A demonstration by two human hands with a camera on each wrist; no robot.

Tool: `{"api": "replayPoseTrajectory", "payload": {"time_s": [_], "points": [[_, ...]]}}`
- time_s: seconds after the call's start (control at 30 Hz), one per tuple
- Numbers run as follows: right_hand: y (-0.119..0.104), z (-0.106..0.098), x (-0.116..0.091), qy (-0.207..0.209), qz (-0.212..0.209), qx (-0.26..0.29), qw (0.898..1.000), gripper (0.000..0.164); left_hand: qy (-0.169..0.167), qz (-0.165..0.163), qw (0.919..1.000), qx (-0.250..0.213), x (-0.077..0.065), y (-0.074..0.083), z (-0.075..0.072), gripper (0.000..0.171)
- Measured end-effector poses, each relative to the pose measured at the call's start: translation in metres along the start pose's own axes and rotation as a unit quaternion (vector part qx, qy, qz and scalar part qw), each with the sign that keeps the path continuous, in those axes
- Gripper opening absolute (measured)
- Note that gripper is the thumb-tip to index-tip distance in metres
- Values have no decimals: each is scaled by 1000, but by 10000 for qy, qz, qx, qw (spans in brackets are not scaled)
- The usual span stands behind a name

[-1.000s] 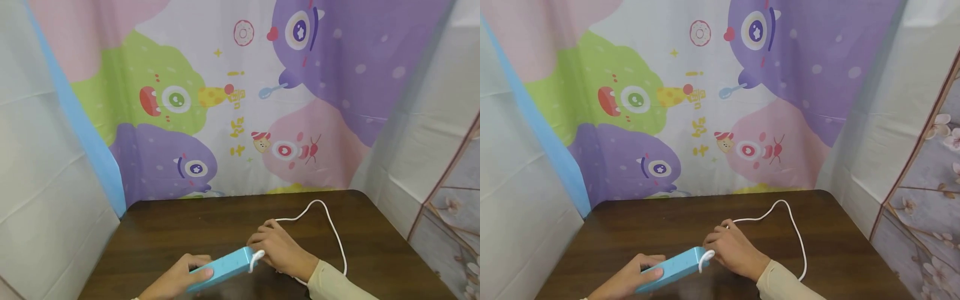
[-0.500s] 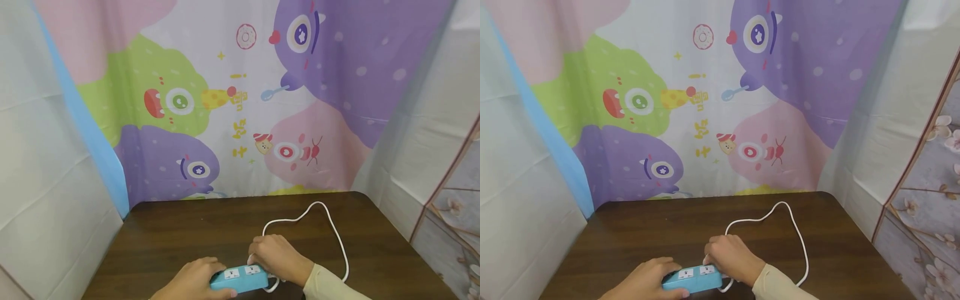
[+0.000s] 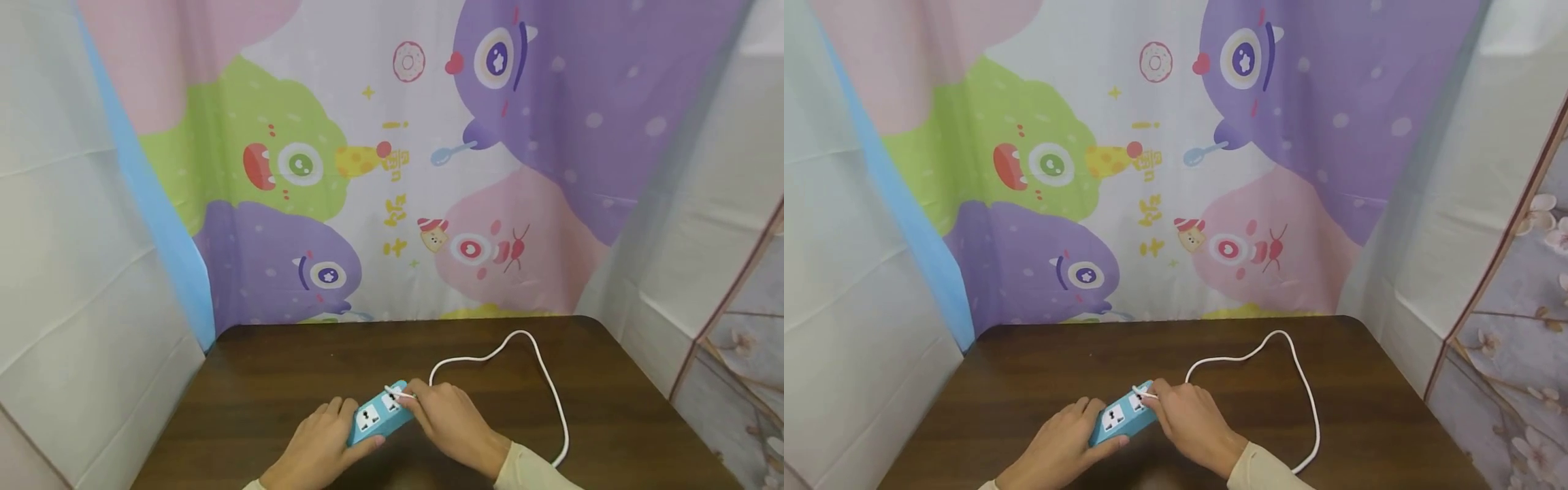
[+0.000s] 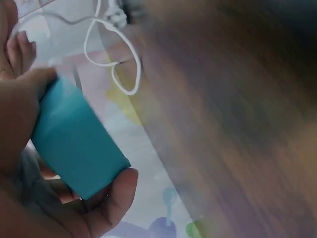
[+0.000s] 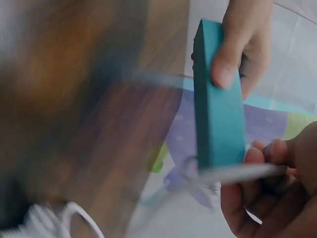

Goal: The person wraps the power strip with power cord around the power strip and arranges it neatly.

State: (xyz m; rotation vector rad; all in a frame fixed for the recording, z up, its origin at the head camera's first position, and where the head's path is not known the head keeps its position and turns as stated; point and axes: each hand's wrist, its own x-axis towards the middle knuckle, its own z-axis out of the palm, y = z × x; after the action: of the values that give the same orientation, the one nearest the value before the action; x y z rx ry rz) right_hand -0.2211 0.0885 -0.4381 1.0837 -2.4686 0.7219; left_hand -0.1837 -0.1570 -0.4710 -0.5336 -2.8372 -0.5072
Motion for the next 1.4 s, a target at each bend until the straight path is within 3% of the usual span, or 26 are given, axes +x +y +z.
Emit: {"api": "replayPoseTrajectory", "payload": {"time_s": [0.23,0.4,0.5,0.6,0.7,0.77,0.9,1.0,1.1,1.17,1.27,1.33,1.4], "points": [[4,-1,-5,-170,-230,923,9953,17,581,-578,9928,-879,7,-7,-7,60],[12,0,-9,-183,-491,1064,9929,15,490,-968,9807,-1627,7,-10,-9,55],[18,2,-11,-143,-753,1112,9908,12,338,-1193,9688,-2145,6,-11,-11,55],[27,5,-13,-118,-1050,1055,9888,10,118,-1314,9481,-2894,4,-14,-14,53],[37,7,-14,-115,-1196,969,9880,8,-224,-1077,9258,-3617,3,-20,-19,44],[43,7,-15,-173,-1195,996,9877,8,-523,-714,9169,-3892,2,-24,-21,38],[50,3,-17,-512,-1056,1225,9855,7,-1140,6,9020,-4165,0,-28,-21,30],[53,1,-18,-796,-992,1257,9839,11,-1661,247,8765,-4512,-2,-28,-19,29],[54,0,-17,-955,-1051,1075,9840,15,-1980,582,8631,-4609,-1,-27,-16,27],[55,1,-17,-1062,-951,1045,9843,15,-1992,969,8668,-4468,-1,-26,-14,25],[57,3,-16,-1176,-611,799,9880,19,-1601,1871,8927,-3774,2,-23,-9,26],[57,6,-15,-1169,-419,511,9909,24,-1151,2481,9148,-2973,3,-19,-6,26],[54,7,-14,-1117,-338,242,9929,28,-797,2786,9330,-2135,5,-15,-5,28]]}}
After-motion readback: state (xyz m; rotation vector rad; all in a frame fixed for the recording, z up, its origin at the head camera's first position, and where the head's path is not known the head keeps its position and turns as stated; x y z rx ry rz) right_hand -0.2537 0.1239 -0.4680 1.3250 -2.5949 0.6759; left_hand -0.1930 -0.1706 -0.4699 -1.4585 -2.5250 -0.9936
